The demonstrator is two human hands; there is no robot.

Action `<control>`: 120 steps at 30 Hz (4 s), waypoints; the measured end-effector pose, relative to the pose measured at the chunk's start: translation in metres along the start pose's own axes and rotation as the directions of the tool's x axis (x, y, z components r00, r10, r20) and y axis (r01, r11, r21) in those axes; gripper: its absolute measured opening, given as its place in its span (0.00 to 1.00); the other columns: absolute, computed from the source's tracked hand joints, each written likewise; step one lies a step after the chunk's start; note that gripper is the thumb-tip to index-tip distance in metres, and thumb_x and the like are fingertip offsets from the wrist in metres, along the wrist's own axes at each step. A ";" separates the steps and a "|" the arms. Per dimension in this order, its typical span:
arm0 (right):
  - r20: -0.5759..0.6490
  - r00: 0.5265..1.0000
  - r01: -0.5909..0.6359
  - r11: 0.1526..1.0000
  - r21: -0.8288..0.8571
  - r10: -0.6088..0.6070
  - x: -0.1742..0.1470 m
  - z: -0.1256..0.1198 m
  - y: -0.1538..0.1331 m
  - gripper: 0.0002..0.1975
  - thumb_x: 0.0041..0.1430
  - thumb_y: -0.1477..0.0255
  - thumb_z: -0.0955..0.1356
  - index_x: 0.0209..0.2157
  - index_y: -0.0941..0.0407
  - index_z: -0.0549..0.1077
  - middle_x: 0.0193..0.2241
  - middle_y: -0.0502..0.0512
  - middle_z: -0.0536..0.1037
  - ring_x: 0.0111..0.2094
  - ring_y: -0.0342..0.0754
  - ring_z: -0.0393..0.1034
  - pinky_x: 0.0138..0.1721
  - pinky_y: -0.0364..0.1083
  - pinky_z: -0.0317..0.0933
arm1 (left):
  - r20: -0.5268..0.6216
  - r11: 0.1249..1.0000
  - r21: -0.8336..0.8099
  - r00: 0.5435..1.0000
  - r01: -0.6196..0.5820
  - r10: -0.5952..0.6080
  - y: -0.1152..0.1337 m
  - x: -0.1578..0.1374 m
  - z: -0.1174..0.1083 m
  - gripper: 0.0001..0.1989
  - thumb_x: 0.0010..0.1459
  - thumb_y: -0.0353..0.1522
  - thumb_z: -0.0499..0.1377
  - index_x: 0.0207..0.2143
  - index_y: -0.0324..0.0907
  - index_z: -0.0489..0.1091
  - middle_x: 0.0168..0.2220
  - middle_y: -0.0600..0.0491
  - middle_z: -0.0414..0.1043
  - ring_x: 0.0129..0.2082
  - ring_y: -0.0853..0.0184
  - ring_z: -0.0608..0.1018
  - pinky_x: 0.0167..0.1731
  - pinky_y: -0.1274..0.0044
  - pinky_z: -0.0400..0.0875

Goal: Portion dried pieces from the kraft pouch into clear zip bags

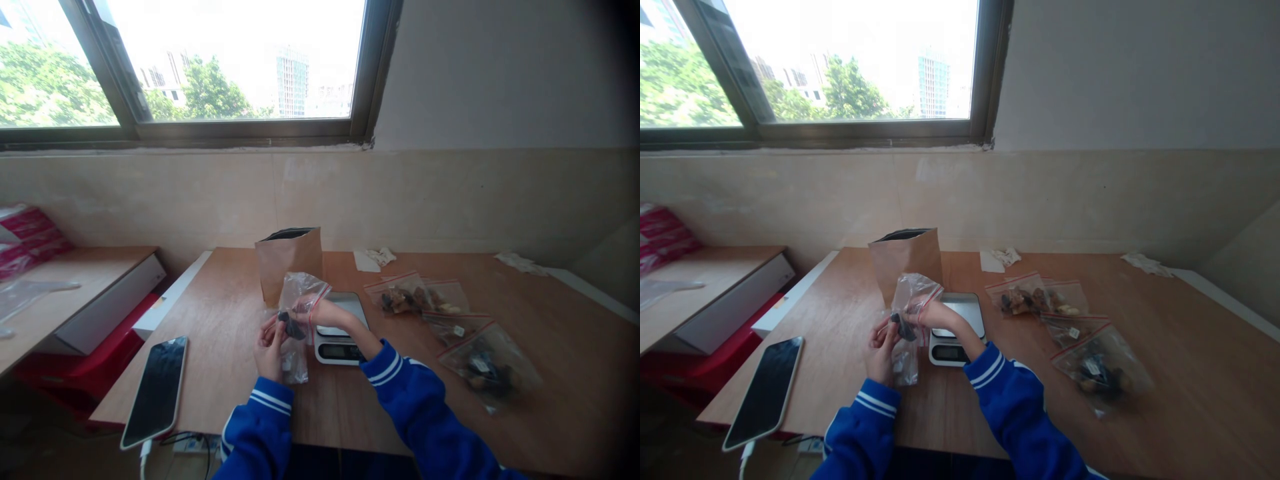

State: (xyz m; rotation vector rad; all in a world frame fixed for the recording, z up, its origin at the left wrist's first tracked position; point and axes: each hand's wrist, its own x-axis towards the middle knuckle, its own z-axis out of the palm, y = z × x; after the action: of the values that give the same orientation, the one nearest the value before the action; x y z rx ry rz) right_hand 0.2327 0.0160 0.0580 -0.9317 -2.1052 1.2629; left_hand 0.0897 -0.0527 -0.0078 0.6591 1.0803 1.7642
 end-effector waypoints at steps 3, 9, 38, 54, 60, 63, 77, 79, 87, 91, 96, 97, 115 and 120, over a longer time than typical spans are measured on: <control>-0.026 0.999 -0.022 0.991 0.129 0.025 -0.003 -0.003 0.004 0.15 0.52 0.60 0.70 0.32 0.59 0.74 0.28 0.53 0.76 0.27 0.45 0.69 0.30 0.43 0.64 | -0.001 1.000 -0.021 1.000 0.016 -0.016 -0.002 0.000 -0.001 0.19 0.40 0.39 0.70 0.32 0.38 0.73 0.31 0.50 0.79 0.33 0.64 0.80 0.35 0.74 0.75; -0.107 0.991 -0.061 0.986 0.155 0.078 -0.008 -0.006 -0.005 0.14 0.50 0.62 0.72 0.31 0.59 0.73 0.29 0.53 0.76 0.30 0.46 0.70 0.34 0.45 0.65 | 0.033 0.996 -0.068 0.998 0.049 -0.047 -0.004 0.001 -0.001 0.17 0.42 0.38 0.69 0.32 0.38 0.72 0.32 0.49 0.78 0.35 0.64 0.80 0.38 0.73 0.74; -0.577 0.669 0.120 0.834 -0.539 -0.469 0.069 -0.089 -0.078 0.07 0.63 0.75 0.59 0.40 0.58 0.67 0.37 0.57 0.75 0.37 0.47 0.69 0.39 0.44 0.59 | -0.067 0.940 -0.307 0.982 0.151 -0.179 0.001 0.001 0.006 0.12 0.38 0.24 0.69 0.28 0.34 0.74 0.33 0.48 0.79 0.38 0.60 0.81 0.47 0.68 0.74; -0.177 0.927 -0.035 0.397 -0.917 -0.329 0.061 -0.093 -0.098 0.18 0.62 0.82 0.61 0.45 0.52 0.77 0.43 0.60 0.71 0.46 0.52 0.62 0.50 0.52 0.51 | 0.000 0.932 -0.343 0.993 0.114 -0.121 -0.007 0.004 0.000 0.14 0.37 0.25 0.69 0.31 0.36 0.76 0.34 0.49 0.79 0.38 0.61 0.81 0.42 0.71 0.76; -0.297 0.842 0.033 0.593 -0.805 -0.450 0.041 -0.079 -0.101 0.23 0.61 0.85 0.57 0.49 0.53 0.72 0.43 0.59 0.70 0.45 0.49 0.64 0.48 0.48 0.54 | 0.047 0.945 -0.303 0.992 0.125 -0.116 -0.006 0.003 -0.001 0.19 0.37 0.28 0.71 0.35 0.38 0.75 0.36 0.49 0.79 0.39 0.61 0.80 0.43 0.70 0.75; -0.368 0.803 0.188 0.785 -0.590 -0.468 0.025 -0.061 -0.094 0.18 0.62 0.82 0.57 0.44 0.57 0.74 0.38 0.55 0.72 0.38 0.45 0.67 0.42 0.43 0.59 | 0.044 0.961 -0.250 0.993 0.120 -0.113 -0.004 0.001 0.000 0.19 0.37 0.31 0.71 0.36 0.38 0.75 0.36 0.49 0.79 0.38 0.61 0.80 0.42 0.70 0.75; 0.150 0.983 -0.065 0.960 -0.274 0.109 0.005 -0.014 -0.054 0.10 0.59 0.75 0.62 0.40 0.57 0.73 0.21 0.47 0.72 0.16 0.39 0.66 0.17 0.37 0.57 | -0.121 0.993 -0.058 0.986 0.106 -0.112 -0.008 0.006 -0.002 0.17 0.33 0.33 0.71 0.29 0.36 0.73 0.27 0.52 0.77 0.26 0.66 0.78 0.24 0.78 0.70; 0.186 0.974 -0.070 0.950 -0.304 0.131 0.006 -0.007 -0.050 0.09 0.58 0.72 0.65 0.40 0.58 0.73 0.19 0.47 0.72 0.16 0.40 0.66 0.17 0.37 0.57 | -0.133 0.992 -0.061 0.984 0.113 -0.120 -0.009 0.008 -0.003 0.16 0.32 0.32 0.70 0.26 0.36 0.71 0.24 0.53 0.75 0.23 0.69 0.77 0.24 0.78 0.70; -0.059 0.998 -0.006 0.831 -0.557 -0.032 0.007 0.000 -0.045 0.02 0.54 0.71 0.70 0.31 0.54 0.77 0.23 0.48 0.75 0.24 0.42 0.68 0.23 0.39 0.51 | -0.060 0.993 -0.079 0.994 0.084 -0.089 -0.008 0.005 -0.002 0.18 0.34 0.33 0.72 0.28 0.37 0.69 0.28 0.53 0.76 0.28 0.68 0.79 0.29 0.78 0.72; -0.324 0.921 -0.011 0.820 -0.573 -0.214 0.005 -0.016 -0.063 0.05 0.60 0.67 0.67 0.35 0.50 0.76 0.31 0.49 0.77 0.32 0.44 0.71 0.29 0.40 0.56 | -0.062 0.991 -0.079 0.992 0.109 -0.114 -0.007 0.005 -0.003 0.20 0.35 0.34 0.72 0.31 0.37 0.70 0.29 0.53 0.76 0.30 0.67 0.79 0.30 0.78 0.72; -0.638 0.642 -0.087 0.787 -0.611 -0.425 0.028 -0.054 -0.095 0.11 0.62 0.62 0.64 0.39 0.51 0.77 0.33 0.52 0.70 0.34 0.45 0.67 0.35 0.42 0.59 | -0.055 0.987 -0.094 0.989 0.133 -0.138 -0.005 0.003 -0.002 0.24 0.34 0.36 0.72 0.35 0.38 0.72 0.30 0.53 0.76 0.29 0.69 0.79 0.29 0.79 0.71; -0.663 0.593 -0.101 0.775 -0.624 -0.457 0.036 -0.061 -0.099 0.12 0.63 0.62 0.64 0.39 0.51 0.77 0.34 0.53 0.68 0.36 0.46 0.66 0.37 0.43 0.59 | -0.054 0.986 -0.096 0.988 0.139 -0.145 -0.004 0.003 -0.002 0.24 0.34 0.36 0.72 0.35 0.38 0.72 0.30 0.54 0.76 0.28 0.69 0.79 0.28 0.79 0.71; -0.589 0.638 -0.126 0.687 -0.715 -0.496 0.033 -0.056 -0.088 0.19 0.69 0.68 0.55 0.50 0.53 0.72 0.42 0.58 0.73 0.45 0.49 0.65 0.50 0.49 0.49 | 0.050 0.991 0.134 0.999 -0.023 0.017 0.001 -0.005 0.002 0.20 0.39 0.38 0.70 0.34 0.38 0.73 0.25 0.53 0.76 0.23 0.69 0.77 0.27 0.78 0.71; -0.586 0.727 0.004 0.855 -0.518 -0.358 -0.004 -0.031 -0.083 0.20 0.67 0.60 0.57 0.46 0.55 0.73 0.42 0.56 0.75 0.44 0.48 0.67 0.48 0.47 0.55 | 0.161 0.976 0.186 0.983 -0.113 0.083 0.011 -0.012 0.007 0.19 0.41 0.38 0.69 0.36 0.39 0.73 0.25 0.53 0.76 0.22 0.68 0.76 0.28 0.77 0.71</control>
State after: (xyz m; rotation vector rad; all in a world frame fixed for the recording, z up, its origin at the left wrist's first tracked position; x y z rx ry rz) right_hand 0.2331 0.0020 0.1456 -1.1236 -1.8510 0.1853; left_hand 0.0961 -0.0625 0.0052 0.9667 1.1391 1.6739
